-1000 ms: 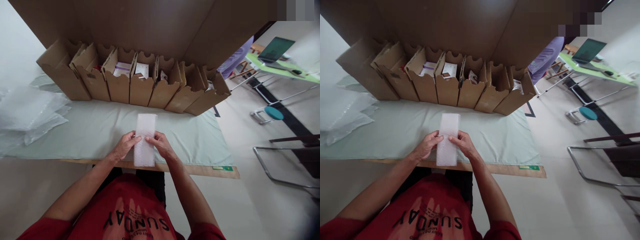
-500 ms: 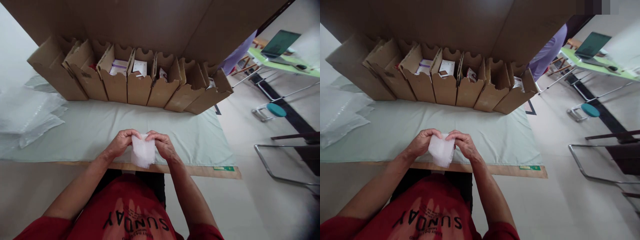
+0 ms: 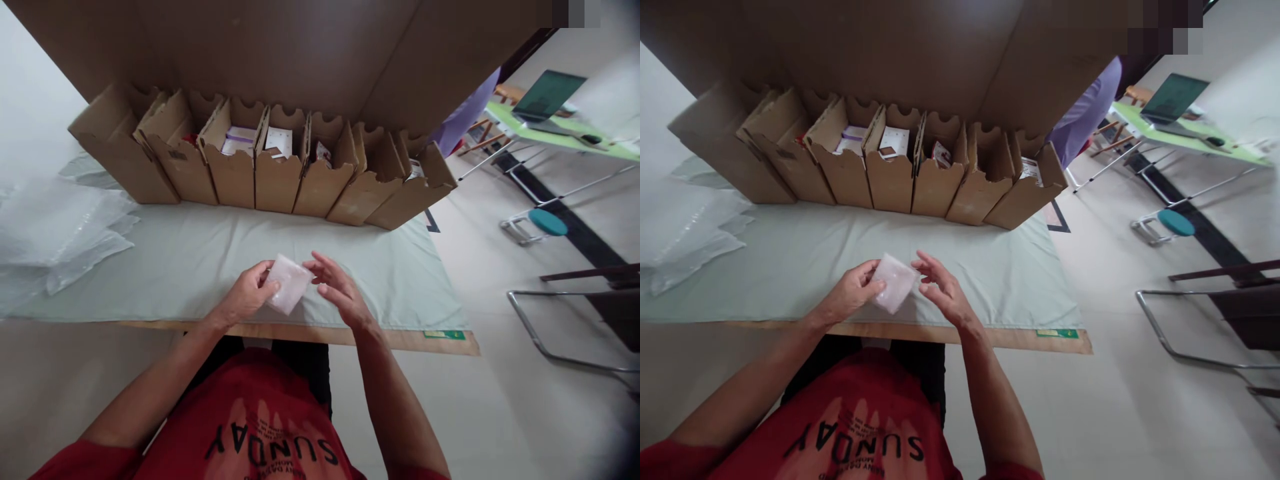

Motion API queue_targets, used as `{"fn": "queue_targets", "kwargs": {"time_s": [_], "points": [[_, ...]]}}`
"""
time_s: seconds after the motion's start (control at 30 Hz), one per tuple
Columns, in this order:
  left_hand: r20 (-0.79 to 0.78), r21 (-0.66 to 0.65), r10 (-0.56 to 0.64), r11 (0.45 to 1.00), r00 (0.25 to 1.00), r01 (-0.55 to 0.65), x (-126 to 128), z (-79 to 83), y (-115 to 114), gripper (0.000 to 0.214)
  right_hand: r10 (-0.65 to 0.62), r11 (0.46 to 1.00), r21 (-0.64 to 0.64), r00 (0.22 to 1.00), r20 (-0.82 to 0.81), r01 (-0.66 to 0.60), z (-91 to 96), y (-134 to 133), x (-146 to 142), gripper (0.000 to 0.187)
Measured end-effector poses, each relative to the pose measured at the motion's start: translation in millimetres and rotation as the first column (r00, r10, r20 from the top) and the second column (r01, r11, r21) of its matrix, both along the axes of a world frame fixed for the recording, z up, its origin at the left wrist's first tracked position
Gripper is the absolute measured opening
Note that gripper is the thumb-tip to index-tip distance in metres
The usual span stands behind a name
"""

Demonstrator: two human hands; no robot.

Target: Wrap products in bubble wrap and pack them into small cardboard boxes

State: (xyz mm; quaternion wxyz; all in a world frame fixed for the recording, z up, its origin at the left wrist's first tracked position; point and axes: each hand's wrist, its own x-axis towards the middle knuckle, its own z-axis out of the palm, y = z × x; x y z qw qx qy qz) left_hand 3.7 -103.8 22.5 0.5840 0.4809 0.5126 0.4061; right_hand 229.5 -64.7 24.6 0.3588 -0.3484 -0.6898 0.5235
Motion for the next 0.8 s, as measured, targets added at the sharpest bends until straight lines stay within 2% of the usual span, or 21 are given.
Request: {"fn": "queue_targets", "kwargs": {"time_s": [0.07, 0.13, 0.23, 0.33, 0.43, 0.5, 0.57, 0.7, 0.8], "points": [[-0.159, 0.128, 0.035, 0.992, 0.987, -0.014, 5, 2.8, -2, 0.05, -0.024, 0.996, -0.088, 0.999, 0.033, 0.027, 2.9, 0, -2, 0.061], [-0.226, 0.193, 0.066, 0.981, 0.972, -0.022, 8, 5.9, -4, 0.052, -0.078, 0.992, -0.088, 0.985, 0.151, 0.092, 4.4, 0, -7, 0.05], [-0.137, 0.103, -0.002, 0.995, 0.991, 0.017, 12, 10.8, -3, 0.05, -0.184, 0.982, -0.003, 0.948, 0.259, 0.191, 7.3, -2, -15, 0.035], [-0.091, 0.018, -0.097, 0.995, 0.991, 0.099, 15, 15.4, 1, 0.028, -0.277, 0.961, 0.047, 0.942, 0.19, 0.273, 10.8, -6, -17, 0.03], [-0.08, 0.085, -0.022, 0.996, 0.997, 0.029, 23, 16.8, 6, 0.023, -0.352, 0.932, -0.102, 0.936, -0.023, 0.348, 10.0, -9, -17, 0.044], [-0.076, 0.146, 0.039, 0.989, 0.996, -0.028, 32, 15.5, 11, 0.023, -0.337, 0.925, -0.221, 0.936, -0.098, 0.309, 6.7, -8, -16, 0.051], [-0.09, 0.165, 0.045, 0.986, 0.995, -0.03, 41, 13.4, 17, 0.021, -0.297, 0.928, -0.253, 0.953, -0.058, 0.274, 3.3, -6, -13, 0.047], [-0.068, 0.099, 0.015, 0.995, 0.998, -0.008, 55, 10.1, 33, 0.023, -0.3, 0.936, -0.149, 0.944, 0.14, 0.319, 4.2, 5, 2, 0.036], [0.007, 0.037, -0.008, 0.999, 1.0, 0.008, 63, 8.6, 48, 0.031, -0.26, 0.957, -0.07, 0.939, 0.225, 0.281, 11.7, 14, 17, 0.035]]}}
